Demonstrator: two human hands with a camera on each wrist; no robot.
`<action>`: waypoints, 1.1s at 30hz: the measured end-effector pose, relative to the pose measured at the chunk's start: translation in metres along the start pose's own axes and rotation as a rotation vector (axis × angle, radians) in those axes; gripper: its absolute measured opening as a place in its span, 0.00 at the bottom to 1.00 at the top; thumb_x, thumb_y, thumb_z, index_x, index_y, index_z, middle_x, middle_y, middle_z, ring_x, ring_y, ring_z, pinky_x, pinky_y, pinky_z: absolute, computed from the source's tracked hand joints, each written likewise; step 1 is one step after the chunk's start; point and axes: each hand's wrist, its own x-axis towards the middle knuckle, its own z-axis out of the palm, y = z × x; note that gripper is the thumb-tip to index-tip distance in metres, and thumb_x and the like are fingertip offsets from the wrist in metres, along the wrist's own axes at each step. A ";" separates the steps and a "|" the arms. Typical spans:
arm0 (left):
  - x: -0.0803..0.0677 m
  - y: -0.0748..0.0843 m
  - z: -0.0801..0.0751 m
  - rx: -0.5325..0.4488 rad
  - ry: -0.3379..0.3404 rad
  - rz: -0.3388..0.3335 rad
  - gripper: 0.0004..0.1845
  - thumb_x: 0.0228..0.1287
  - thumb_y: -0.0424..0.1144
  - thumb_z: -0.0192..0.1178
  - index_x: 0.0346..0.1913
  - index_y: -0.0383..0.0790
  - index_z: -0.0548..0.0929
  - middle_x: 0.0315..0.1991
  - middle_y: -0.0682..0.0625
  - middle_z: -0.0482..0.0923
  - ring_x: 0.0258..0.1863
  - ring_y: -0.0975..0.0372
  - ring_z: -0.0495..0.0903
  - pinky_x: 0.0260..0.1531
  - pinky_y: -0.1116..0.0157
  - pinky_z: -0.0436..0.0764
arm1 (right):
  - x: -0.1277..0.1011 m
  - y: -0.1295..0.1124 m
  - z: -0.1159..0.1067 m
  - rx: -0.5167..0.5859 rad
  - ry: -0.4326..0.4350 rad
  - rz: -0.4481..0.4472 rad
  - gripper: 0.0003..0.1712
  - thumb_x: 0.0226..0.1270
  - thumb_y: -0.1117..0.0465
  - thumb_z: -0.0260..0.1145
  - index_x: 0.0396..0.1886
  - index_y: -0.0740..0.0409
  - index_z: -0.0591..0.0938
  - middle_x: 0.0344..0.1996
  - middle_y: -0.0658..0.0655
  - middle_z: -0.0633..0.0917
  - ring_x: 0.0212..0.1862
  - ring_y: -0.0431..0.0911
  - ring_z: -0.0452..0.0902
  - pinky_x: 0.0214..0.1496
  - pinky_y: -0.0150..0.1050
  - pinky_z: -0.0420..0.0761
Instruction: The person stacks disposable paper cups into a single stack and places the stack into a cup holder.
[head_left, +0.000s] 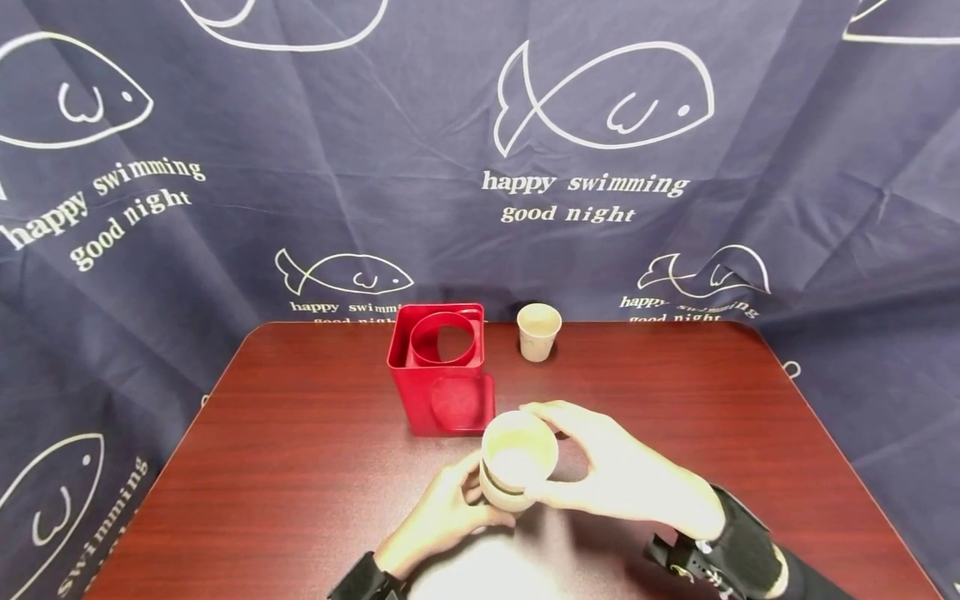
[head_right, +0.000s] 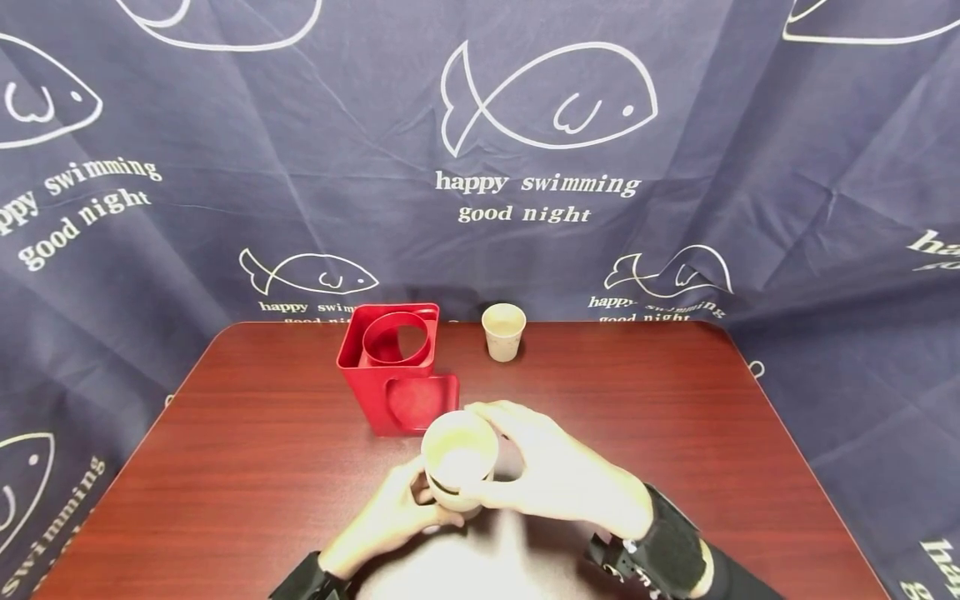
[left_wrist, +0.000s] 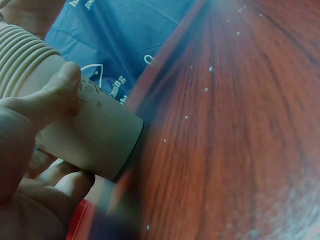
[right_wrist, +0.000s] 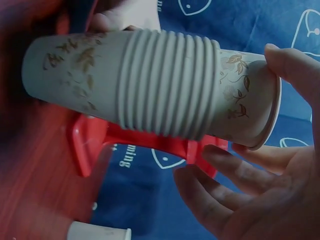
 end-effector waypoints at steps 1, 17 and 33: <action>0.000 0.000 0.000 -0.003 0.002 -0.004 0.40 0.51 0.32 0.80 0.68 0.42 0.75 0.63 0.44 0.81 0.59 0.62 0.82 0.59 0.68 0.82 | -0.001 0.001 0.002 -0.007 -0.002 0.003 0.39 0.60 0.39 0.77 0.70 0.33 0.73 0.60 0.33 0.80 0.58 0.33 0.78 0.65 0.37 0.80; 0.000 0.000 0.000 -0.007 0.012 -0.034 0.43 0.50 0.32 0.81 0.70 0.41 0.73 0.64 0.44 0.80 0.60 0.62 0.82 0.59 0.68 0.82 | -0.002 0.015 0.019 0.050 -0.019 -0.026 0.38 0.61 0.39 0.76 0.70 0.33 0.74 0.61 0.33 0.80 0.60 0.33 0.77 0.68 0.34 0.77; -0.001 0.001 0.000 0.012 0.013 -0.040 0.44 0.50 0.34 0.81 0.71 0.41 0.73 0.64 0.44 0.80 0.62 0.61 0.81 0.59 0.68 0.81 | -0.004 0.019 0.025 0.035 -0.026 -0.044 0.39 0.62 0.40 0.76 0.72 0.35 0.73 0.62 0.34 0.79 0.57 0.33 0.78 0.62 0.38 0.81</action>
